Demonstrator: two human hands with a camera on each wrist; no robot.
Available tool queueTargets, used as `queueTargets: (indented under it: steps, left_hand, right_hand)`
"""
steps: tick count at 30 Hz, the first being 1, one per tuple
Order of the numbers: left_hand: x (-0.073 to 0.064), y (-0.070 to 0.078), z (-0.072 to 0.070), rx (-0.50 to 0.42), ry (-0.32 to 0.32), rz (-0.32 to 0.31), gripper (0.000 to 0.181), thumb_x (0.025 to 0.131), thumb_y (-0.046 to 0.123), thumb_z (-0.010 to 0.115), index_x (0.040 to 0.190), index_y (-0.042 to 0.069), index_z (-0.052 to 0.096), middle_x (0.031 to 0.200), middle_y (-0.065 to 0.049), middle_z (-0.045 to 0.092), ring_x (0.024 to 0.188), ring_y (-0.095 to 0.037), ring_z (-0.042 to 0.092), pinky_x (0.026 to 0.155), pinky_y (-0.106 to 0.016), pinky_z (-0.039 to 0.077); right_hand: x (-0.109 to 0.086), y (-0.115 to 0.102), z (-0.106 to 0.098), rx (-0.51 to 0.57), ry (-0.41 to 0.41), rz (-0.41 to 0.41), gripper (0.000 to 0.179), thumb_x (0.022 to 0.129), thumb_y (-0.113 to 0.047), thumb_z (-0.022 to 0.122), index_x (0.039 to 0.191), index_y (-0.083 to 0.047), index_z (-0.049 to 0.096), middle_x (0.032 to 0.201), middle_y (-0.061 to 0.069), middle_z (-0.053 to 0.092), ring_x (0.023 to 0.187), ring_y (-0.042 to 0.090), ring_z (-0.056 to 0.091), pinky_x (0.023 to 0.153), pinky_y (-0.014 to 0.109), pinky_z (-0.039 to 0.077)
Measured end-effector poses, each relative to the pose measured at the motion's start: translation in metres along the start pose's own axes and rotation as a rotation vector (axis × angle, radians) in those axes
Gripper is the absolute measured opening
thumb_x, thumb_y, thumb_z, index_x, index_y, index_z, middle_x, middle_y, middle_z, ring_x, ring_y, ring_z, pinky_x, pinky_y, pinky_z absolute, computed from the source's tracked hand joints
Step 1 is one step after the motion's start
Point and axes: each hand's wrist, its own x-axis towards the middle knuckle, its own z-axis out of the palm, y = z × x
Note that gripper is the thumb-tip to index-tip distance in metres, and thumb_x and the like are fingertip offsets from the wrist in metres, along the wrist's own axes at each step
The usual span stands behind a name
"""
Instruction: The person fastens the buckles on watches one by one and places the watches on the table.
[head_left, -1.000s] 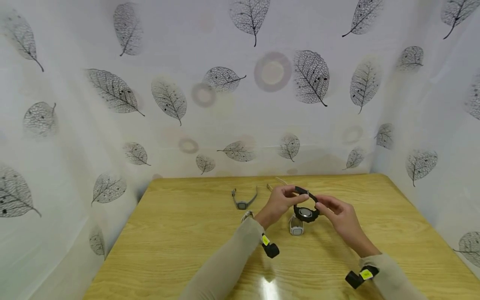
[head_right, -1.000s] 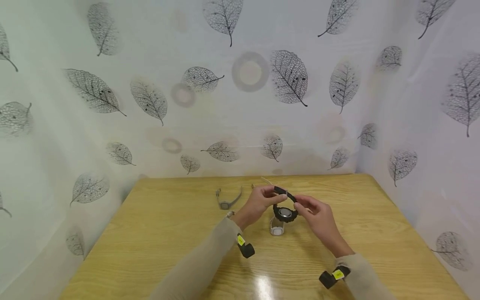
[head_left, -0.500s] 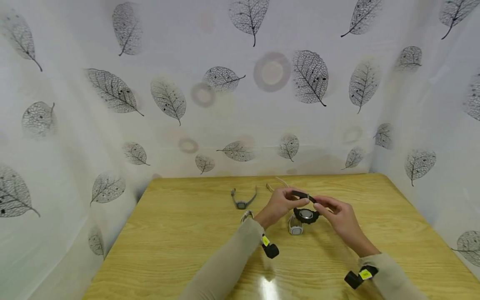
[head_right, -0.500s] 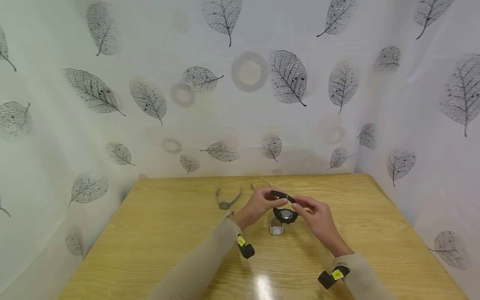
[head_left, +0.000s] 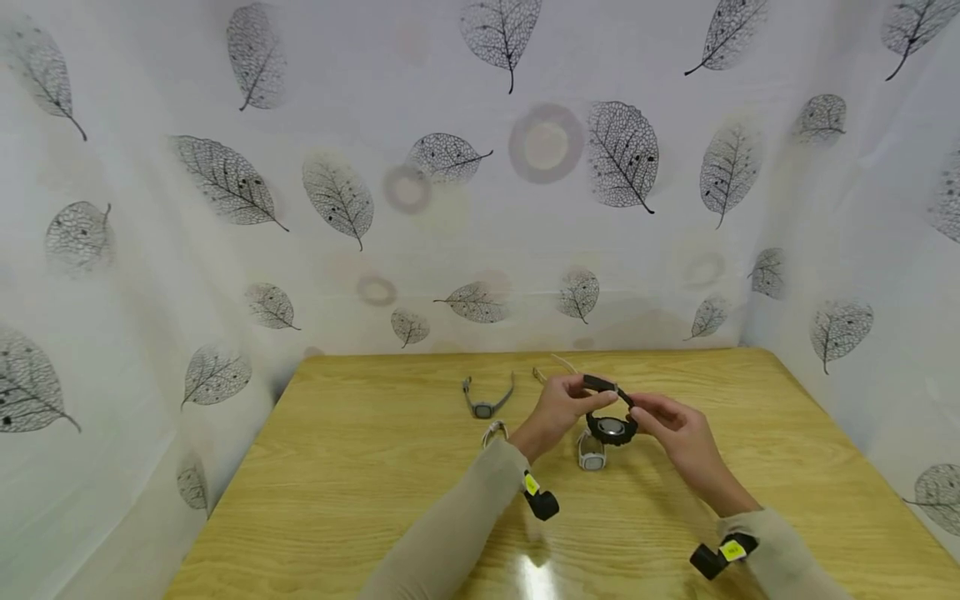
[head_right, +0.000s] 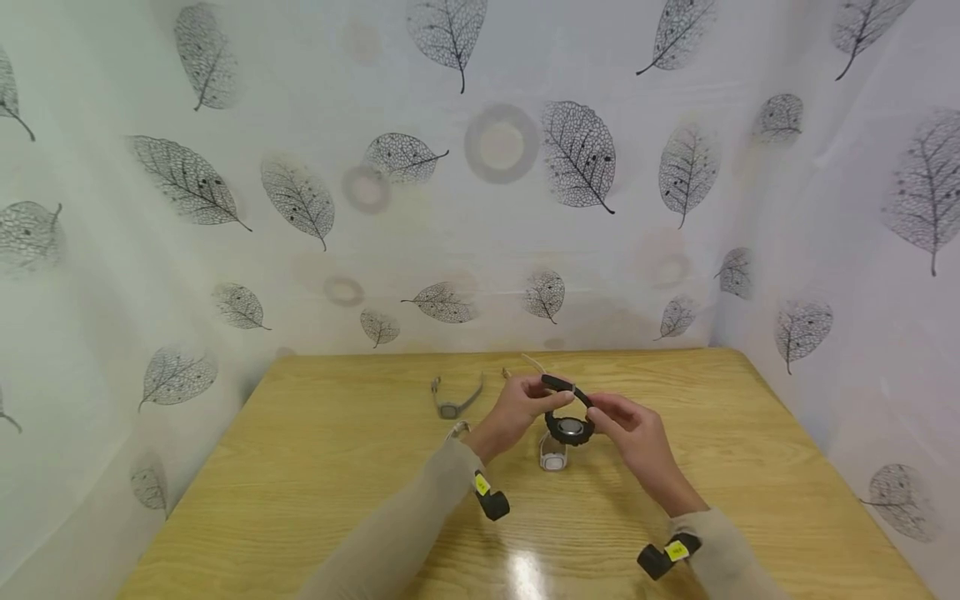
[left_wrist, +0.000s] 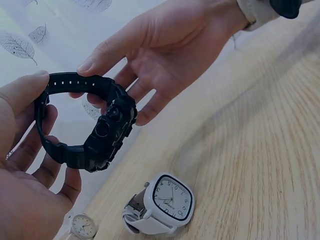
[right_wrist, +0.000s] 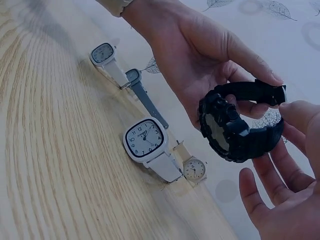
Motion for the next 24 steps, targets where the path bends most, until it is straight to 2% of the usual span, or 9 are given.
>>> queueTargets:
  steps: [3, 6, 10, 12, 14, 17, 21, 24]
  left_hand:
    - [-0.0003, -0.0012, 0.0002, 0.013, -0.003, -0.002, 0.017, 0.092, 0.023, 0.080, 0.108, 0.017, 0.081, 0.104, -0.009, 0.075, 0.110, -0.054, 0.060, 0.080, -0.033, 0.052]
    - [-0.0007, -0.0012, -0.0001, 0.036, -0.013, 0.006, 0.015, 0.092, 0.023, 0.080, 0.106, 0.016, 0.080, 0.101, -0.013, 0.074, 0.102, -0.054, 0.061, 0.076, -0.039, 0.050]
    - [-0.0020, 0.0002, -0.0006, 0.071, -0.024, -0.007, 0.013, 0.092, 0.023, 0.081, 0.101, 0.014, 0.080, 0.091, -0.008, 0.074, 0.083, -0.034, 0.065, 0.074, -0.046, 0.048]
    - [-0.0031, 0.0009, -0.0004, 0.073, -0.037, -0.028, 0.012, 0.092, 0.022, 0.081, 0.100, 0.013, 0.080, 0.088, -0.005, 0.075, 0.079, -0.022, 0.066, 0.075, -0.043, 0.052]
    - [-0.0039, 0.0007, -0.0003, 0.070, -0.050, -0.044, 0.013, 0.092, 0.021, 0.081, 0.100, 0.011, 0.080, 0.087, -0.004, 0.076, 0.079, -0.017, 0.067, 0.076, -0.037, 0.055]
    - [-0.0044, -0.0004, 0.0003, 0.045, -0.053, -0.047, 0.014, 0.092, 0.020, 0.081, 0.102, 0.011, 0.080, 0.089, -0.004, 0.076, 0.084, -0.019, 0.071, 0.077, -0.031, 0.058]
    - [-0.0042, -0.0018, 0.0010, 0.021, -0.025, -0.037, 0.016, 0.091, 0.022, 0.081, 0.103, 0.012, 0.080, 0.092, -0.005, 0.077, 0.088, -0.022, 0.072, 0.080, -0.031, 0.059]
    - [-0.0048, -0.0023, 0.0019, 0.014, -0.006, -0.040, 0.016, 0.091, 0.023, 0.082, 0.103, 0.013, 0.080, 0.096, -0.016, 0.076, 0.093, -0.029, 0.072, 0.082, -0.032, 0.058]
  right_hand:
    - [-0.0015, 0.0007, 0.0000, -0.005, 0.004, -0.004, 0.035, 0.104, -0.016, 0.063, 0.132, 0.004, 0.064, 0.121, -0.001, 0.070, 0.102, 0.011, 0.070, 0.085, 0.025, 0.059]
    - [-0.0028, 0.0004, 0.0008, -0.017, 0.008, -0.004, 0.035, 0.104, -0.016, 0.064, 0.132, 0.004, 0.065, 0.123, -0.001, 0.069, 0.105, 0.008, 0.069, 0.086, 0.023, 0.058]
    - [-0.0037, -0.0007, 0.0025, -0.049, 0.012, -0.005, 0.034, 0.103, -0.017, 0.065, 0.131, 0.003, 0.066, 0.125, 0.001, 0.069, 0.109, 0.004, 0.066, 0.088, 0.020, 0.056]
    - [-0.0034, -0.0020, 0.0037, -0.071, 0.019, -0.003, 0.034, 0.103, -0.018, 0.066, 0.131, 0.001, 0.067, 0.126, 0.004, 0.069, 0.111, 0.002, 0.065, 0.089, 0.018, 0.055]
    - [-0.0031, -0.0031, 0.0046, -0.103, 0.021, -0.004, 0.034, 0.103, -0.019, 0.066, 0.131, 0.000, 0.068, 0.127, 0.007, 0.069, 0.112, 0.001, 0.063, 0.089, 0.017, 0.054]
    - [-0.0019, -0.0048, 0.0060, -0.119, 0.032, 0.009, 0.034, 0.103, -0.022, 0.067, 0.130, -0.002, 0.068, 0.128, 0.009, 0.068, 0.113, 0.000, 0.062, 0.089, 0.016, 0.053]
    - [-0.0004, -0.0045, 0.0061, -0.075, 0.029, 0.022, 0.037, 0.104, -0.023, 0.065, 0.132, -0.001, 0.066, 0.129, 0.012, 0.067, 0.111, 0.003, 0.064, 0.089, 0.018, 0.055]
    - [-0.0017, -0.0019, 0.0046, -0.017, 0.011, 0.024, 0.037, 0.104, -0.020, 0.064, 0.134, 0.003, 0.063, 0.129, 0.018, 0.065, 0.109, 0.006, 0.067, 0.090, 0.023, 0.057]
